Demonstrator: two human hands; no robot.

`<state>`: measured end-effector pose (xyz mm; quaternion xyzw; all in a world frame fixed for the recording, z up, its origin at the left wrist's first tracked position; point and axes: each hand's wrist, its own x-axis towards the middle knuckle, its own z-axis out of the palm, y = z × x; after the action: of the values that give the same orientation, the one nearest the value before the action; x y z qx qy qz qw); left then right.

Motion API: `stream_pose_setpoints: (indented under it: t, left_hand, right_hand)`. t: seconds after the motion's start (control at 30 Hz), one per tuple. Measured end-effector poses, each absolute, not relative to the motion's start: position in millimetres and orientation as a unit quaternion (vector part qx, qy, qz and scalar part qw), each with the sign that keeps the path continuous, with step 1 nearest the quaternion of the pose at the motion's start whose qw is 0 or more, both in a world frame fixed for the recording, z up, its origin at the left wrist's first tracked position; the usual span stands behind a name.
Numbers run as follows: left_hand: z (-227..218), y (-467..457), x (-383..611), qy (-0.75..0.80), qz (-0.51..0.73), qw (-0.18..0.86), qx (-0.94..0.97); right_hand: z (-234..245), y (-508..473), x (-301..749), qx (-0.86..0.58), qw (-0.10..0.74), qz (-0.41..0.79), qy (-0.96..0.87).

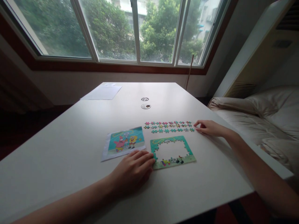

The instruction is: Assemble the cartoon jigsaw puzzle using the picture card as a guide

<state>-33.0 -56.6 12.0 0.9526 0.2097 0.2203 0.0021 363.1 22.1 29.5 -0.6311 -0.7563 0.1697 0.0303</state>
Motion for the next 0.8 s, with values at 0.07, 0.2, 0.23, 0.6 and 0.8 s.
stream_pose_setpoints:
  t: [0.07,0.2,0.23,0.6,0.8]
  left_hand:
    - [12.1,-56.6,-33.2,0.207,0.217,-0.002,0.954]
    - [12.2,-56.5,-33.4,0.208,0.212,0.003,0.955]
    - [12.1,-56.5,-33.5,0.210,0.212,0.004,0.955]
    - [14.5,-56.2,-32.8,0.206,0.209,-0.002,0.956]
    - [9.0,-55.6,-33.9,0.202,0.227,-0.004,0.953]
  right_hand:
    - [29.9,21.9,362.9,-0.632,0.031,0.169,-0.756]
    - [30.0,22.4,363.7,-0.634,0.031,0.173,-0.753]
    - [30.2,22.4,363.8,-0.634,0.031,0.174,-0.753]
    - [30.9,18.8,350.9,-0.651,0.021,0.096,-0.753]
    - [31.6,15.7,344.0,-0.670,0.021,0.008,-0.742]
